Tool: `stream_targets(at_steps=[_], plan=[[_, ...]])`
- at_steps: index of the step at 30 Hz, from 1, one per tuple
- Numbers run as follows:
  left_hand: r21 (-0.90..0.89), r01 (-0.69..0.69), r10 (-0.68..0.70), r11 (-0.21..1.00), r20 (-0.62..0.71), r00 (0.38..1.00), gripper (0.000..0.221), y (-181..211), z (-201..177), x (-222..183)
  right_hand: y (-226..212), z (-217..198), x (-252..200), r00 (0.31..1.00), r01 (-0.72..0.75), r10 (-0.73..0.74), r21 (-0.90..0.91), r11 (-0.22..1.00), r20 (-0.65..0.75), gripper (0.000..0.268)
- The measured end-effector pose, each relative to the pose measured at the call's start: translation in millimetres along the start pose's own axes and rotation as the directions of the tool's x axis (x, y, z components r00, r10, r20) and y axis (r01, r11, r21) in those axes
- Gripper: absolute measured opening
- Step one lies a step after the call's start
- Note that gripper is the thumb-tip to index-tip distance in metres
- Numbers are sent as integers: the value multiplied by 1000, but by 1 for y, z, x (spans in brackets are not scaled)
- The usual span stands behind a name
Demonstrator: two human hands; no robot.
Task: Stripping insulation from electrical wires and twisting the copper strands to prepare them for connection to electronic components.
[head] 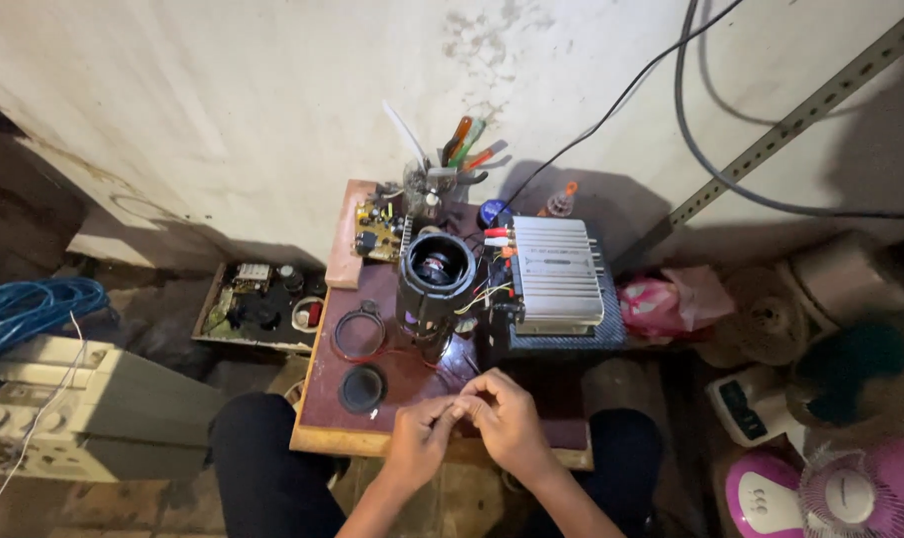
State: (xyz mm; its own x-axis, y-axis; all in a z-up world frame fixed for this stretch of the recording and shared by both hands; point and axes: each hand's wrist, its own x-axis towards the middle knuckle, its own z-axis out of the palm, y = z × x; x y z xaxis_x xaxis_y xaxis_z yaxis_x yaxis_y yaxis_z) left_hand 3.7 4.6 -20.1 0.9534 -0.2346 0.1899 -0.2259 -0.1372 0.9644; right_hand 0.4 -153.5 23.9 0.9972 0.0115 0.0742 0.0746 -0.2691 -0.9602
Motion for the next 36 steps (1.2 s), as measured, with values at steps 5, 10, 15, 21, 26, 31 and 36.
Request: stream_targets(at_steps=[5,10,15,21,26,31,36], plan=[[-195,80,-89,978,-40,995,24,-6,5,-3,-9,-11,0,995,-14,33,-192,981,96,13],[-288,244,-296,926,-153,943,34,-26,-4,-7,12,-25,2,996,72,-86,-351,934,-25,11],[-438,251,-348,863,-156,924,35,-27,-11,-10,4,-9,-8,957,157,-205,-225,961,-207,11],[-301,72,-143,951,-220,965,36,9,-27,-7,43,14,-26,957,252,-286,-365,896,-41,5],[-89,56,-78,995,-278,957,38,34,-42,-11,56,-1,-33,994,106,-92,-474,874,52,11],[-67,35,-56,997,-336,940,33,48,-48,-6,45,-21,-29,990,-133,102,-383,914,-102,13],[11,-91,88,996,-378,921,26,47,-47,1,71,-37,-16,937,-147,4,-384,912,-348,22]])
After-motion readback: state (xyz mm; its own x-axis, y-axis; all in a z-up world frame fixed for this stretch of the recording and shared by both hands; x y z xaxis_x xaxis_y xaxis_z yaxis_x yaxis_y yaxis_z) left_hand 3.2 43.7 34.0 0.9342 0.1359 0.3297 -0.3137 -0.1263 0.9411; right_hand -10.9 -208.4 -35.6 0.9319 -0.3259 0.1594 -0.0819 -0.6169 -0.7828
